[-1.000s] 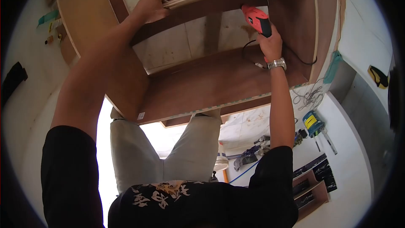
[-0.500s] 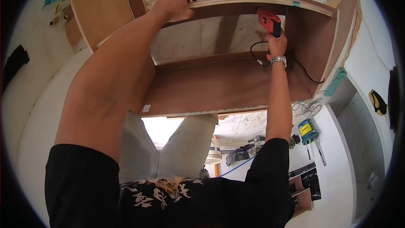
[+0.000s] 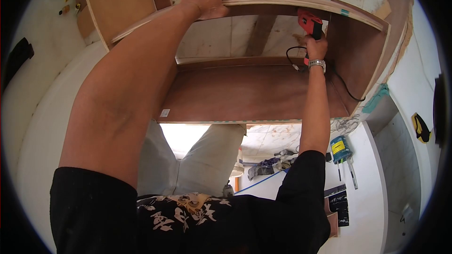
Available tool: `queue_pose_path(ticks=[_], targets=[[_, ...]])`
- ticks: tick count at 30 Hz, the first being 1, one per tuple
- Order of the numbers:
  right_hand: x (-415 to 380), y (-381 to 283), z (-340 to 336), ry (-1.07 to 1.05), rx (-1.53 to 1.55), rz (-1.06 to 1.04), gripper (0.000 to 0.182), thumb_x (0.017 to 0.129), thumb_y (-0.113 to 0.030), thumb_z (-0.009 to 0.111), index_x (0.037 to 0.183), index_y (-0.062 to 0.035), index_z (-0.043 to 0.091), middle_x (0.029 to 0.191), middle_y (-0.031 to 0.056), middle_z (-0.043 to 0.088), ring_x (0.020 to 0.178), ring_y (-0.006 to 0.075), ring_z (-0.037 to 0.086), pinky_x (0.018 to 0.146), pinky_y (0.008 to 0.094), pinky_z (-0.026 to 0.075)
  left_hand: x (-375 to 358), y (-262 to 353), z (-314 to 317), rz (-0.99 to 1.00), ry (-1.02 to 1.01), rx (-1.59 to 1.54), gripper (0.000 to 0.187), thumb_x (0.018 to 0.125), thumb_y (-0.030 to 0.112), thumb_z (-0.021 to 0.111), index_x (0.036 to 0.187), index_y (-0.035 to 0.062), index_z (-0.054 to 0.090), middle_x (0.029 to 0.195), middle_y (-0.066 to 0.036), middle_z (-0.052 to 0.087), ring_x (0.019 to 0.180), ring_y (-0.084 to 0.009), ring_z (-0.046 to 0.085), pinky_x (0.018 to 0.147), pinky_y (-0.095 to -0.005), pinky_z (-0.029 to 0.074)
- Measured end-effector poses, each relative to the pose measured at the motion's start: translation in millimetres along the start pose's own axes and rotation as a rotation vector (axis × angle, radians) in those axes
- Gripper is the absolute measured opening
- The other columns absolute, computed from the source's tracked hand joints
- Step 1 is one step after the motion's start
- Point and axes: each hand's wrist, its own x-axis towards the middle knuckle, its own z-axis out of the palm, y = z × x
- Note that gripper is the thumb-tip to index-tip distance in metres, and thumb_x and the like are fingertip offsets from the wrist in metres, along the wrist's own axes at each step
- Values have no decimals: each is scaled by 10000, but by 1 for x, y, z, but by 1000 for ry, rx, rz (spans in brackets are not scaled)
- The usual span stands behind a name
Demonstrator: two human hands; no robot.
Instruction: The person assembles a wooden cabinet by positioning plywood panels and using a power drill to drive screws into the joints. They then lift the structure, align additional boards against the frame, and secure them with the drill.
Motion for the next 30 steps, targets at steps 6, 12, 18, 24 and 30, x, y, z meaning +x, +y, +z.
queue_pose_path(ticks=[6,12,18,24,30], targets=[[-2,-10,-8,-33,-24,10,293,706,-133,680,977,-27,714,694,71,682,520,186,640,479,337,516,1,-2,2,-6,3,13,544,713,250,644,1249,180,712,1186,-76,752,1073,-307,701,947,-399,569],[21,1,-12,-195,-92,82,341,696,-158,667,1012,-35,703,720,125,707,548,252,689,527,381,553,-2,-3,2,16,54,-39,499,736,232,665,1220,122,721,1098,-148,759,999,-358,706,938,-408,563],[46,-8,-21,-280,-392,-35,405,720,-188,668,1099,-47,698,892,199,746,786,367,739,713,449,595,-4,0,-4,24,36,-34,490,747,219,658,1222,113,714,1110,-145,759,1000,-351,706,934,-403,561],[51,-15,-25,-264,-588,-210,504,758,-238,661,1242,-102,674,1139,251,717,1101,454,667,969,509,543,0,-5,2,41,39,-42,480,758,217,659,1223,109,709,1115,-137,760,1005,-342,709,934,-399,562],[64,-11,-24,-298,-737,-212,537,756,-283,663,1268,-122,672,1166,251,714,1108,445,676,967,513,550,-4,-4,0,7,21,-63,472,772,243,672,1218,91,699,1109,-163,754,1029,-348,709,932,-421,563]])
